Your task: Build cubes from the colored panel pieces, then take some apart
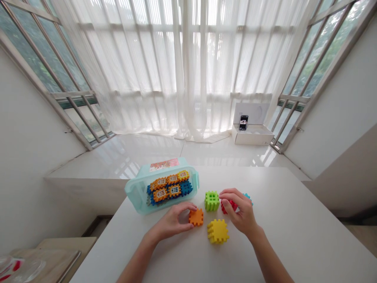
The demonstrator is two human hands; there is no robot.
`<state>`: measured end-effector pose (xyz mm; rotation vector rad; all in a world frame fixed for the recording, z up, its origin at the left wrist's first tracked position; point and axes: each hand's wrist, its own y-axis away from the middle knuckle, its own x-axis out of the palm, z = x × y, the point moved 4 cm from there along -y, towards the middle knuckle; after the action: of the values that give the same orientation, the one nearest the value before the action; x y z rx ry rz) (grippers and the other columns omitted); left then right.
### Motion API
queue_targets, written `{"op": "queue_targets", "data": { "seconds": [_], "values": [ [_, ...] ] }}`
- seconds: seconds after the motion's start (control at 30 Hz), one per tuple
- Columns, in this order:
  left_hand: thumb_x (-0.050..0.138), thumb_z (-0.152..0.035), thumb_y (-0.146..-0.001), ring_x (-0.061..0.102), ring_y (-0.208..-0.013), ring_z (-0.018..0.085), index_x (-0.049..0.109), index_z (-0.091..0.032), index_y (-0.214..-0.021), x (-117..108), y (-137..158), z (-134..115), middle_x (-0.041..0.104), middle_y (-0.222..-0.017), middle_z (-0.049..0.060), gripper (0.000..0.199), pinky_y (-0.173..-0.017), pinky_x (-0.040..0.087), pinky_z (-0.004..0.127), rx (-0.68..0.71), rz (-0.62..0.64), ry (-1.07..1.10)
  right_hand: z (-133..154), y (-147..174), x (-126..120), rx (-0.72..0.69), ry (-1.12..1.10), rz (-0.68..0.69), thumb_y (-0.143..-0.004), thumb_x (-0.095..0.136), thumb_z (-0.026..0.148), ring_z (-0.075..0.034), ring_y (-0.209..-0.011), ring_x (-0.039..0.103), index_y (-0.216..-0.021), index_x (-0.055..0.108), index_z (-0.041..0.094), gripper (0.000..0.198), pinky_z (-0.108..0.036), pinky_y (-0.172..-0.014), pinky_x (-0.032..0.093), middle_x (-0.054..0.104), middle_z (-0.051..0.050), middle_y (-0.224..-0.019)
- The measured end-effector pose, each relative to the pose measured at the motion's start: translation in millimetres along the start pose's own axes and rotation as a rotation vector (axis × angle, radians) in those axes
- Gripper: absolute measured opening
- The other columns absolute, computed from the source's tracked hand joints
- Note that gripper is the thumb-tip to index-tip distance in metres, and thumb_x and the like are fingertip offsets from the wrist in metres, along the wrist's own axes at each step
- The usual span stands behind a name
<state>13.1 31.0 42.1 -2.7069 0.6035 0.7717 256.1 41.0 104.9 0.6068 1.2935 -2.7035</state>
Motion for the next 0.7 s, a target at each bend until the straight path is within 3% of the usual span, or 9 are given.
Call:
{"op": "queue_targets", "data": {
  "seconds": [0.7],
  "values": [
    [0.074, -0.027, -0.073, 0.061, -0.112, 0.025, 0.069, -0.021, -0.107, 0.7, -2.1, -4.2, 0.066, -0.120, 0.009, 0.035, -0.102, 0.046, 0.038, 0.024, -0.011, -0.031, -1.4, 0.6, -2.8, -0.016, -0.009, -0.016, -0.094, 0.052, 0.021, -0.020, -0.083, 0.069, -0.090, 0.069, 0.020, 0.018, -0.034, -0.075, 0.059, 0.070, -0.009, -0.089]
  ]
}}
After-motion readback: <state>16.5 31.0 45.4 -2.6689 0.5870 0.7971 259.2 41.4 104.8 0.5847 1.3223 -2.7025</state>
